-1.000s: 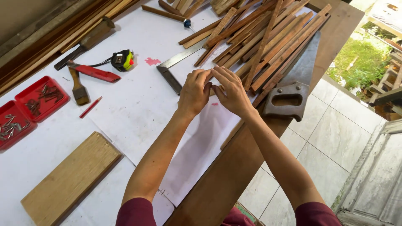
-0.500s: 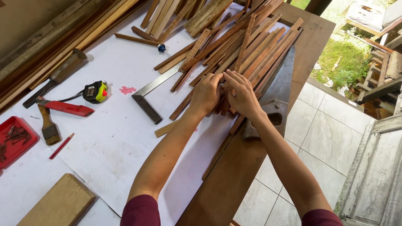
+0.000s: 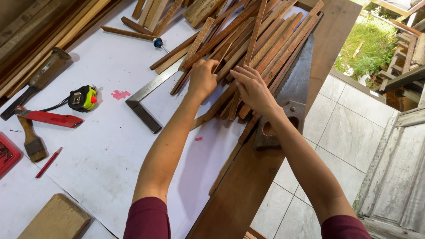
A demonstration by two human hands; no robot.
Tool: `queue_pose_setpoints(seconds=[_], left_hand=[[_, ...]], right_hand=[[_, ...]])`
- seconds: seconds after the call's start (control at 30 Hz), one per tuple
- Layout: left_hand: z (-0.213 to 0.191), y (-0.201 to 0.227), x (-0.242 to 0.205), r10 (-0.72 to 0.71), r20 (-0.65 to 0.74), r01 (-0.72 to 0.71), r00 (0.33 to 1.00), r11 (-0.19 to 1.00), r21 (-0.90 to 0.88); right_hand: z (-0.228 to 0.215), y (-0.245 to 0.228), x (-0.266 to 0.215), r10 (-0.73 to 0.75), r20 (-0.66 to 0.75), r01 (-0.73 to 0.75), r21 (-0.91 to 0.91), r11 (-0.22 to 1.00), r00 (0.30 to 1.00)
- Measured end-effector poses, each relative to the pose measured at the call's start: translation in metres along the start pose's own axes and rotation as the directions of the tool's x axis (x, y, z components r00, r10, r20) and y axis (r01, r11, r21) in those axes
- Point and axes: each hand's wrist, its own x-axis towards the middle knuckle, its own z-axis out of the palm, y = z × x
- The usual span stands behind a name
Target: Sanding and assembling small wooden frame components on a workshop bench.
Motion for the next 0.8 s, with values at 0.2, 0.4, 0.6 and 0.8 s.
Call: queue_pose_setpoints(seconds=[0.2,0.4,0.6,0.8], left_hand=[[-0.013,-0.013,0.020,-0.073,0.050,0.083,0.996,0.964,-0.254],[-0.012,0.001,0.030,-0.004,-0.013,-0.001,1.000,0.937,-0.349],[-0.009,-0.001,0.030,0.033,0.041,-0.020,0.999,0.963,-0.268],[-0.016,-0.001,0.008,0.162,0.265,-0.221,0.951,0.952,0.213]], right_hand=[[-0.016,0.027,0.006,0.074,-0.026,-0.073,0.032,0.997,0.997],[-0.022,0.035,0.005,0.273,0.005,-0.264,-0.239,0.934,0.962],[-0.014,0.024,0.011,0.124,0.058,-0.111,-0.184,0.977,0.991],[-0.012,0.020,0.026,0.144,0.198,-0.138,-0.046,0.989,0.970]])
